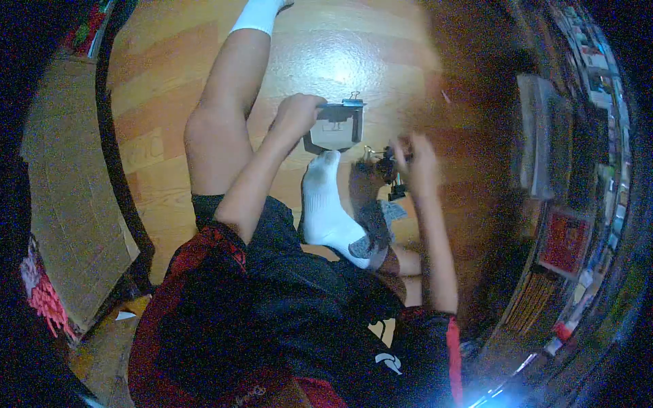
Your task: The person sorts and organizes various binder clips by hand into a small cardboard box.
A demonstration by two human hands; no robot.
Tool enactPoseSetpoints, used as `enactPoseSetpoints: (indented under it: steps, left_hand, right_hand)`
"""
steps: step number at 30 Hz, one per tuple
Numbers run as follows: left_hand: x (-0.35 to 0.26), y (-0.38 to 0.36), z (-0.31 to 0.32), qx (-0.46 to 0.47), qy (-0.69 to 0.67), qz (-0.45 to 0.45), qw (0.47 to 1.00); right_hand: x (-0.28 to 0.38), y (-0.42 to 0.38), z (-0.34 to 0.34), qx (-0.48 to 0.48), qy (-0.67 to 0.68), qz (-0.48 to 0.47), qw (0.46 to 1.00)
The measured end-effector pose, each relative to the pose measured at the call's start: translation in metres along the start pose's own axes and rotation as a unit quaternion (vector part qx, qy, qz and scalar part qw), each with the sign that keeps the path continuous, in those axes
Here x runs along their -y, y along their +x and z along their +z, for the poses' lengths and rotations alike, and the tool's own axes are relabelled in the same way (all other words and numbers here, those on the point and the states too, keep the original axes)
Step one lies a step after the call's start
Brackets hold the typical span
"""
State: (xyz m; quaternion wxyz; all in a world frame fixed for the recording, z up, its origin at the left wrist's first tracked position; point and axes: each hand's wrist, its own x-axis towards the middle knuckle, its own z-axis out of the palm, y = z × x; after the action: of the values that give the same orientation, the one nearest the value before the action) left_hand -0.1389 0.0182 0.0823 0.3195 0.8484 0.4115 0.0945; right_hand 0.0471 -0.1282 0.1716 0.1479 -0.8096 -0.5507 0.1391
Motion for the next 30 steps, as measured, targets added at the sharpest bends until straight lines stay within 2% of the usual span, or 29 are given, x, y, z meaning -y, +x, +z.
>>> enactPoseSetpoints:
  steps: [2,4,5,6,7,8,10,12,14,15,16,17,18,19,20,21,22,23,24,25,26,27,28,29,30]
  left_hand:
    - [-0.003,-0.003,-0.001,-0.067,-0.018,0.023,0.997]
    - [-0.003,-0.002,-0.002,-0.035,-0.007,0.008,0.999]
    - [-0.003,-0.004,0.001,-0.075,-0.014,0.023,0.997]
    - [-0.002,-0.005,0.002,-0.112,-0.020,0.039,0.993]
    - [0.000,-0.004,0.001,-0.081,0.001,0.056,0.995]
    - [-0.006,-0.010,0.000,-0.072,0.009,0.070,0.995]
    - [-0.024,-0.025,-0.003,-0.242,0.092,0.110,0.960]
    - [-0.040,-0.038,-0.005,-0.255,0.081,0.164,0.949]
    - [-0.057,-0.055,-0.004,-0.245,0.041,0.218,0.944]
    - [-0.065,-0.061,0.004,-0.194,-0.011,0.241,0.951]
    - [-0.072,-0.064,0.013,-0.194,-0.026,0.336,0.921]
    - [-0.079,-0.071,0.030,-0.166,-0.005,0.313,0.935]
    - [-0.080,-0.070,0.046,-0.111,-0.020,0.348,0.931]
    - [-0.093,-0.076,0.053,-0.082,0.076,0.317,0.942]
    - [-0.096,-0.074,0.066,-0.078,0.080,0.324,0.940]
    - [-0.095,-0.070,0.085,-0.086,0.146,0.302,0.938]
    - [-0.091,-0.064,0.105,-0.091,0.212,0.275,0.933]
    - [-0.097,-0.063,0.107,-0.070,0.257,0.240,0.934]
    - [-0.102,-0.062,0.109,-0.066,0.257,0.247,0.932]
    - [-0.107,-0.061,0.109,-0.030,0.233,0.203,0.950]
    - [-0.112,-0.061,0.108,0.005,0.211,0.158,0.965]
    - [-0.115,-0.067,0.105,-0.013,0.138,0.176,0.975]
    - [-0.118,-0.072,0.104,-0.008,0.140,0.183,0.973]
    - [-0.130,-0.079,0.091,0.089,0.018,0.123,0.988]
    - [-0.135,-0.088,0.085,0.186,-0.103,0.055,0.976]
  right_hand:
    - [-0.015,-0.051,0.016,0.042,0.081,0.008,0.996]
    - [-0.023,-0.104,0.036,0.037,0.001,-0.001,0.999]
    - [-0.019,-0.121,0.038,0.029,0.005,0.006,1.000]
    - [-0.014,-0.137,0.039,0.030,-0.056,-0.009,0.998]
    - [-0.013,-0.150,0.042,0.032,-0.117,-0.021,0.992]
    - [-0.020,-0.161,0.051,0.022,-0.109,-0.008,0.994]
    - [-0.038,-0.175,0.072,-0.006,0.040,0.073,0.996]
    - [-0.041,-0.176,0.074,0.004,0.044,0.117,0.992]
    - [-0.047,-0.174,0.077,0.074,0.072,0.069,0.992]
    - [-0.047,-0.169,0.075,0.010,0.093,0.023,0.995]
    - [-0.045,-0.168,0.072,0.002,0.106,0.028,0.994]
    - [-0.040,-0.166,0.063,-0.048,0.163,0.102,0.980]
    - [-0.039,-0.164,0.058,-0.095,0.217,0.174,0.956]
    - [-0.045,-0.161,0.055,-0.100,0.225,0.177,0.953]
    - [-0.054,-0.158,0.052,-0.144,0.280,0.200,0.928]
    - [-0.061,-0.158,0.049,-0.187,0.331,0.224,0.898]
    - [-0.070,-0.156,0.052,-0.188,0.335,0.230,0.894]
    - [-0.076,-0.156,0.054,-0.239,0.435,0.221,0.839]
    - [-0.080,-0.156,0.056,-0.289,0.528,0.207,0.772]
    - [-0.082,-0.157,0.060,-0.315,0.566,0.260,0.716]
    - [-0.080,-0.157,0.058,-0.323,0.565,0.263,0.712]
    - [-0.077,-0.159,0.056,-0.334,0.619,0.237,0.670]
    - [-0.074,-0.160,0.054,-0.344,0.670,0.208,0.624]
    - [-0.069,-0.161,0.053,-0.316,0.661,0.210,0.648]
    - [-0.061,-0.159,0.052,-0.309,0.583,0.134,0.739]
